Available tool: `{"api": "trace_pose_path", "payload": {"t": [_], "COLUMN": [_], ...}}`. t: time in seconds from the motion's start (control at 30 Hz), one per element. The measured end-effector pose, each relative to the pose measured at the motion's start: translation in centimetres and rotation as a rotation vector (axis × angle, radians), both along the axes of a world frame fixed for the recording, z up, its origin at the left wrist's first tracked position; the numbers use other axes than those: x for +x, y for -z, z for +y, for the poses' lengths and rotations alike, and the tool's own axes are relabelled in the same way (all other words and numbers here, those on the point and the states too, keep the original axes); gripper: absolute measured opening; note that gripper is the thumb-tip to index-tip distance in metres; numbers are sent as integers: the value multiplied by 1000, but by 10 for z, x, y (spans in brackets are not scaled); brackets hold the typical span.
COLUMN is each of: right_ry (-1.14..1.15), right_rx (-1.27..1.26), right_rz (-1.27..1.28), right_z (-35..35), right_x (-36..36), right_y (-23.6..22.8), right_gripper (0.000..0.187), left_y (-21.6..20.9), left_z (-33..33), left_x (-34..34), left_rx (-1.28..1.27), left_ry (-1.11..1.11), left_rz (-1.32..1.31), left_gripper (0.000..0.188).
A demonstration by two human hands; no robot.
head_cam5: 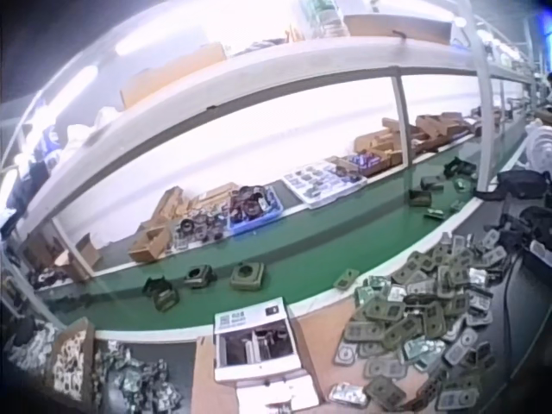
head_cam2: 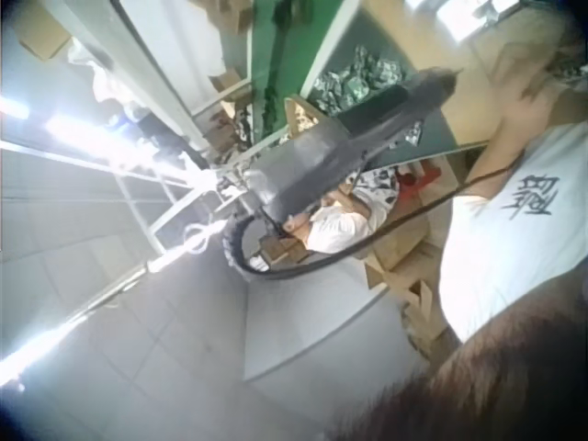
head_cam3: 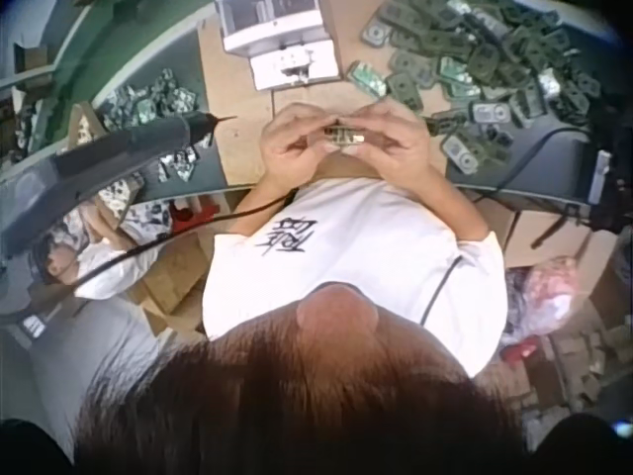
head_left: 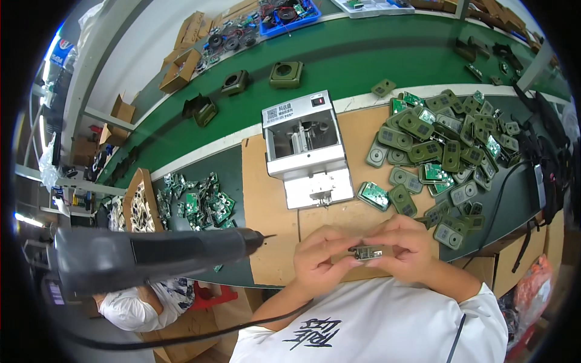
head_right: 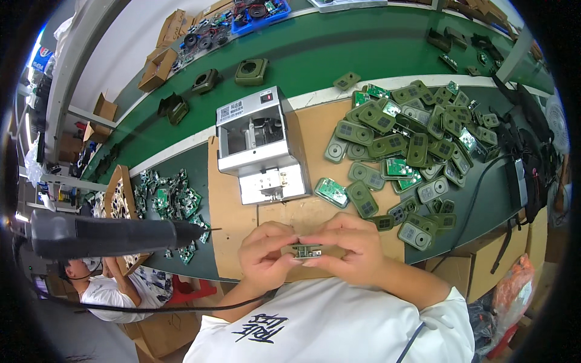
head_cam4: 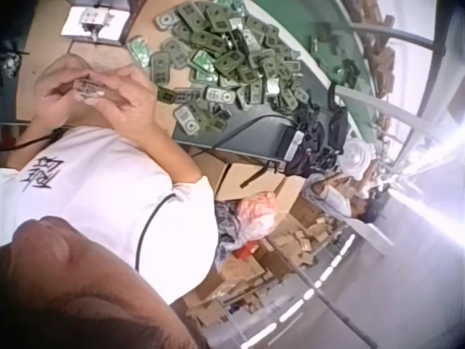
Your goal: The user is assembling electronic units by placing circuit boards into plastic housings and securing them with an electric screwdriver.
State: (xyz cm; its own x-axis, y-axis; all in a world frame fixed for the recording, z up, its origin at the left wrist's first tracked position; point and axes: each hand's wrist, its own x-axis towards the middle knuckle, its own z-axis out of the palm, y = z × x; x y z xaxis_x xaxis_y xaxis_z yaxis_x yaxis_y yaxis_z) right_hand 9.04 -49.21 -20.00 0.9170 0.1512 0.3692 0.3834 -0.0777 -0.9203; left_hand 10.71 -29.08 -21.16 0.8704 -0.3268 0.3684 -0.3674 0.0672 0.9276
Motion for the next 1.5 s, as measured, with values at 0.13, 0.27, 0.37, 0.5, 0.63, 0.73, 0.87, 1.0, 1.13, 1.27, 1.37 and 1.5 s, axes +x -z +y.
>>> {"api": "trace_pose_path", "payload": {"t": [0.13,0.27,0.37,0.5,0.63,0.73,0.87,1.0,1.13,1.27,1.37,1.5], "right_ry": [59,7,-8,-27,-51,37,-110,-152,-70,-37,39,10], "right_rx": [-60,-122,-108,-153,-194,-52,283,578,899,856,815,1047], "right_rz": [-66,-90,-81,-104,71,158,515,549,717,689,668,797], "right_z": [3,5,5,5,1,6,-4,-15,-24,-13,-9,-19], "right_x": [-7,-8,-8,-9,-3,-2,3,6,6,7,3,-4], "right_y": [-10,-17,-17,-21,-26,1,4,4,17,3,14,31], "right_gripper": [38,42,42,38,34,30,27,21,19,22,26,31], "left_y": [-2,-7,-12,-8,5,18,22,30,-62,-172,-173,-127], "left_z": [3,5,6,8,3,-3,-15,5,83,44,38,2], "left_x": [-10,-13,-13,-16,-17,-14,-16,1,58,87,132,112], "left_rx": [102,96,120,122,148,139,-43,-422,-718,-419,-213,-258], "left_ry": [-44,-74,-72,-66,-116,-144,-167,-563,-285,49,799,463], "left_rz": [-98,-132,-127,-134,-5,154,314,-16,-259,-179,12,74], "left_gripper": [33,29,29,29,24,19,14,14,30,40,41,41]}}
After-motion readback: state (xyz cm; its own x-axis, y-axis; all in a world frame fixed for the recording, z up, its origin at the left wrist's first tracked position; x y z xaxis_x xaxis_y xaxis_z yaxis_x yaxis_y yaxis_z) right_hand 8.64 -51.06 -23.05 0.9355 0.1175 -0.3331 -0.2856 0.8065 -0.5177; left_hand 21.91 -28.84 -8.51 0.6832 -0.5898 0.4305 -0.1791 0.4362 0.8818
